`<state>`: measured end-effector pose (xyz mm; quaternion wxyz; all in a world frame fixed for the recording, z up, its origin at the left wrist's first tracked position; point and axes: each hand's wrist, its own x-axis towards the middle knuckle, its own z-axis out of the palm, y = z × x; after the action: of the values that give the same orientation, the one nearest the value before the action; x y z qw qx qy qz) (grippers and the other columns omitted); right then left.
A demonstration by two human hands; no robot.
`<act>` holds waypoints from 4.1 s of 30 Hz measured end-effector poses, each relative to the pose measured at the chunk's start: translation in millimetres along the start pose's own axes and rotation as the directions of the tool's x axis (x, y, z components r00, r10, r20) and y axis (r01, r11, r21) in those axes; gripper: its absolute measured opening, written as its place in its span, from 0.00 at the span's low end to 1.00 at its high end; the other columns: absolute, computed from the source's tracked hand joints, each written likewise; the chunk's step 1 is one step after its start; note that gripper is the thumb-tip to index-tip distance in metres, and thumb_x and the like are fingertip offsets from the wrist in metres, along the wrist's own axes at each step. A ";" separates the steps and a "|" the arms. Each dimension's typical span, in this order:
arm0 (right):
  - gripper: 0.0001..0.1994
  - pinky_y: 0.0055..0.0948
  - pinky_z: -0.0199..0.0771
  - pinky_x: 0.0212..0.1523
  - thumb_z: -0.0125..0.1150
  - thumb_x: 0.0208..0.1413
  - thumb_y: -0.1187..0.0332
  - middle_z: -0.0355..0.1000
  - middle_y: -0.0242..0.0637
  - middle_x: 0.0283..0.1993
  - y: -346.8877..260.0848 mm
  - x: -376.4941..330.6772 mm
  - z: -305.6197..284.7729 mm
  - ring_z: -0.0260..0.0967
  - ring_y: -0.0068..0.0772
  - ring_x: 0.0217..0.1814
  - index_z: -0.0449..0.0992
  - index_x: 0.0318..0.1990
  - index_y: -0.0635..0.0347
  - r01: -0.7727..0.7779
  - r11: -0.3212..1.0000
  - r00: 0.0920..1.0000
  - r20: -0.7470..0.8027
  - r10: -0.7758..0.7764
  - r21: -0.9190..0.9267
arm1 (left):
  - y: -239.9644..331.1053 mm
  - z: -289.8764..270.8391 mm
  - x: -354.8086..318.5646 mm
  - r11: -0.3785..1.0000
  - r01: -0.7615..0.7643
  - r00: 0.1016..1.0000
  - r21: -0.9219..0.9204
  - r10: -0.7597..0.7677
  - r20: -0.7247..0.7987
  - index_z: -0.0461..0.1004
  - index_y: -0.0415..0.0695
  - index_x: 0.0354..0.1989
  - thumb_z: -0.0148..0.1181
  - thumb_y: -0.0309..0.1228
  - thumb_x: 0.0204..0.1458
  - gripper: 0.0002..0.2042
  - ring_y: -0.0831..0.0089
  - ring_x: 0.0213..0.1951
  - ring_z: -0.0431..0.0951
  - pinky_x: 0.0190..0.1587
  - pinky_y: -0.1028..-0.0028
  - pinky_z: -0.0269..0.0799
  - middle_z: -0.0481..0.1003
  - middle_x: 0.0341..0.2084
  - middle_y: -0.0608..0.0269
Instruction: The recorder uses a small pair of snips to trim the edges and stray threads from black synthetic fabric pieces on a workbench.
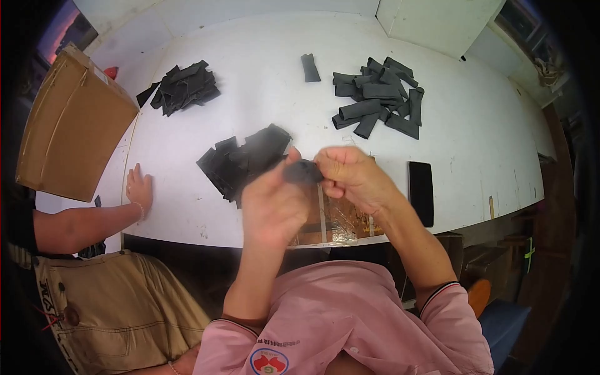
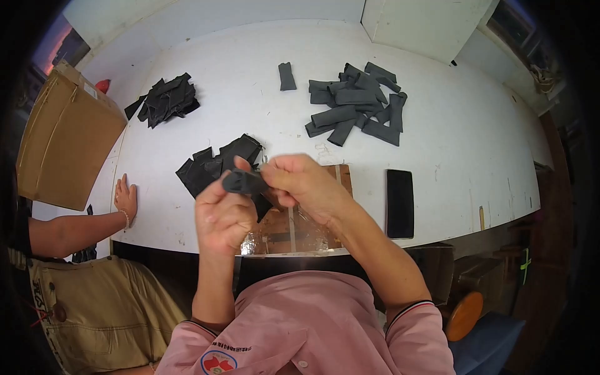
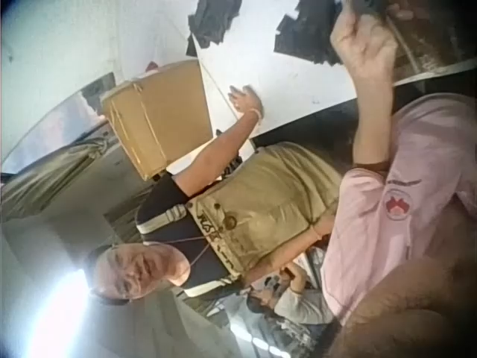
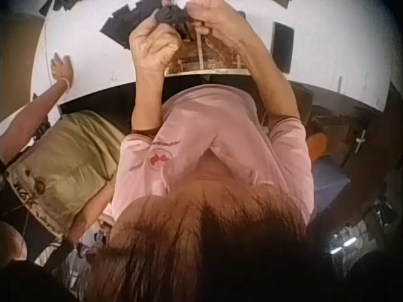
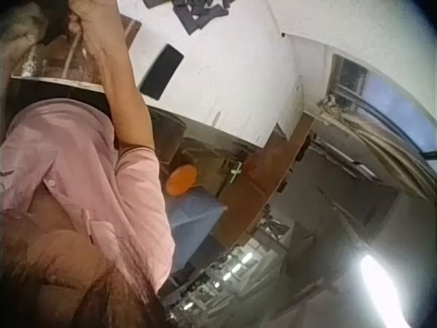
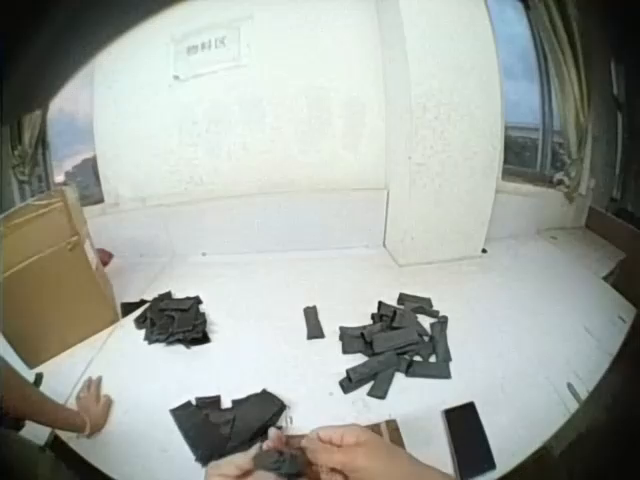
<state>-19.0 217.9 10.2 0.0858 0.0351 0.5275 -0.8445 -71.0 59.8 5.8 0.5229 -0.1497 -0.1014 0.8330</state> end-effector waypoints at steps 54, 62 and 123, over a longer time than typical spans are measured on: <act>0.09 0.16 0.58 0.26 0.50 0.52 0.67 0.61 0.24 0.22 42.4 13.1 -27.2 0.57 0.15 0.25 0.67 0.25 0.61 0.070 0.984 0.992 0.118 -0.050 -0.164 | -15.6 -31.7 -7.8 0.247 -0.296 0.885 0.923 0.434 0.167 0.60 0.35 0.45 0.51 0.26 0.48 0.16 0.86 0.22 0.65 0.24 0.88 0.61 0.69 0.28 0.64; 0.07 0.22 0.62 0.26 0.51 0.49 0.69 0.64 0.33 0.24 20.5 0.7 -6.4 0.62 0.22 0.26 0.68 0.29 0.63 0.242 0.747 0.914 -0.112 -0.389 -0.619 | -10.3 -6.8 -0.2 -0.459 -0.442 0.724 0.771 0.324 0.609 0.68 0.33 0.38 0.52 0.25 0.48 0.10 0.72 0.40 0.69 0.46 0.75 0.61 0.69 0.37 0.55; 0.13 0.35 0.64 0.22 0.54 0.46 0.60 0.64 0.39 0.18 36.0 -11.6 2.6 0.65 0.41 0.23 0.68 0.20 0.61 0.199 0.096 0.881 0.135 -0.454 -0.975 | -13.2 0.7 -1.7 -0.201 -0.563 0.665 0.801 0.465 0.585 0.69 0.35 0.31 0.52 0.27 0.49 0.07 0.71 0.34 0.71 0.40 0.74 0.66 0.72 0.29 0.54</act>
<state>-1.0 201.3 -18.8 -0.1559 -0.0612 0.9390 -0.3003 -59.4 63.9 11.1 0.0853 0.2402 0.5267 0.8109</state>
